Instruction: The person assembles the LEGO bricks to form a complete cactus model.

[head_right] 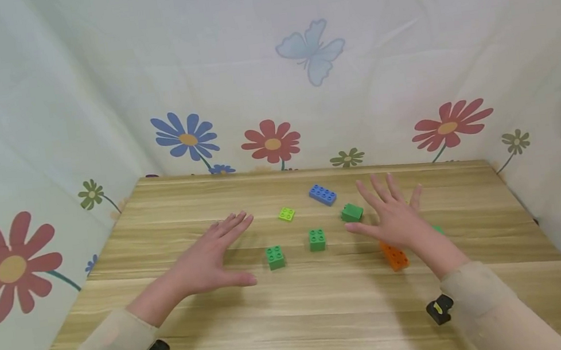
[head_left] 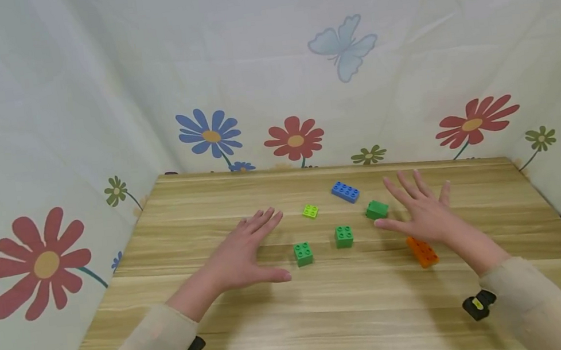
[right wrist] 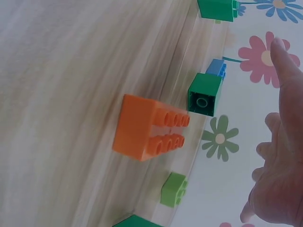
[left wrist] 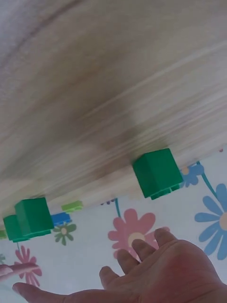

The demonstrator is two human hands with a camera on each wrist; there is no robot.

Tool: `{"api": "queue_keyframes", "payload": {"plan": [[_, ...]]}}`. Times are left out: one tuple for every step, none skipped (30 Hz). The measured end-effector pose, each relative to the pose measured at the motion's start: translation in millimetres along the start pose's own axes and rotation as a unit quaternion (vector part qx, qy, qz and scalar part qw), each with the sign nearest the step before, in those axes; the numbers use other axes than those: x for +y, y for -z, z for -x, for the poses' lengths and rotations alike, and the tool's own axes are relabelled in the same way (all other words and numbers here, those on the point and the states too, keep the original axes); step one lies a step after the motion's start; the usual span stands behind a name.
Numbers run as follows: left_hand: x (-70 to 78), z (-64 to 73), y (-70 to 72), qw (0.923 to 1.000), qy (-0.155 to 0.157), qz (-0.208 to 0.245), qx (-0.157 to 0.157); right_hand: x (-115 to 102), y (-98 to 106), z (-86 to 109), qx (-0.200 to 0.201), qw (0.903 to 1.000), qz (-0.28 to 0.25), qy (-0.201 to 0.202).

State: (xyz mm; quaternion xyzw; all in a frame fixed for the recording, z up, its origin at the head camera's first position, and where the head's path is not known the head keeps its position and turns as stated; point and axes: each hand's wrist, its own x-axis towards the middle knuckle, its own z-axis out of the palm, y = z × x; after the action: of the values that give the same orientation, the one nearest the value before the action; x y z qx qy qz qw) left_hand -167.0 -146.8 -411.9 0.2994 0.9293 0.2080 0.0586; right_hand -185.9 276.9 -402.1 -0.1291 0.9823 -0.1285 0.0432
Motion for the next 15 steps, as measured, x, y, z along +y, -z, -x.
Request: {"api": "queue_keyframes", "payload": {"plan": [[1.1,-0.1,-2.1,1.0,0.004,0.008,-0.002,-1,0,-2.0,-0.002,1.0,0.0,0.002],[2.1,-0.1,-4.5,0.9998,0.009,0.017,-0.005,-2,0,-4.0,-0.003,1.0,0.0,0.004],[3.4,0.1,-6.4,0.9995,0.015,0.027,-0.008,-3,1,-6.1,-0.004,1.0,0.0,0.006],[4.2,0.0,-8.8,0.9991,0.018,0.038,-0.01,-4,1,-8.2,-0.005,0.9999,-0.001,0.01],[5.0,-0.1,-11.1,0.9984,0.021,0.051,-0.012,-5,1,-10.2,-0.004,0.9999,-0.001,0.014],[5.7,-0.2,-13.3,0.9978,0.023,0.062,-0.013,-6,1,-12.2,-0.003,0.9998,-0.001,0.018],[6.2,-0.5,-15.7,0.997,0.027,0.071,-0.015,-8,1,-14.1,-0.002,0.9998,-0.001,0.022],[6.7,-0.5,-17.9,0.996,0.029,0.084,-0.016,-9,1,-16.2,0.0,0.9996,-0.003,0.027],[7.0,-0.7,-20.0,0.9949,0.03,0.095,-0.015,-11,1,-18.2,0.002,0.9995,-0.005,0.031],[7.1,-0.9,-22.1,0.9937,0.03,0.107,-0.015,-12,1,-20.3,0.003,0.9994,-0.006,0.035],[7.2,-1.1,-24.1,0.9927,0.032,0.116,-0.014,-13,1,-22.5,0.005,0.9992,-0.006,0.038],[7.1,-1.3,-25.9,0.9916,0.033,0.124,-0.014,-14,0,-25.0,0.005,0.9991,-0.008,0.042],[6.9,-1.7,-27.7,0.9907,0.035,0.131,-0.013,-15,0,-27.6,0.006,0.9989,-0.011,0.046],[6.5,-2.0,-29.4,0.9899,0.036,0.137,-0.011,-15,0,-30.3,0.007,0.9987,-0.012,0.049],[5.9,-2.7,-31.1,0.9891,0.037,0.142,-0.009,-16,-1,-33.0,0.008,0.9985,-0.014,0.053]]}}
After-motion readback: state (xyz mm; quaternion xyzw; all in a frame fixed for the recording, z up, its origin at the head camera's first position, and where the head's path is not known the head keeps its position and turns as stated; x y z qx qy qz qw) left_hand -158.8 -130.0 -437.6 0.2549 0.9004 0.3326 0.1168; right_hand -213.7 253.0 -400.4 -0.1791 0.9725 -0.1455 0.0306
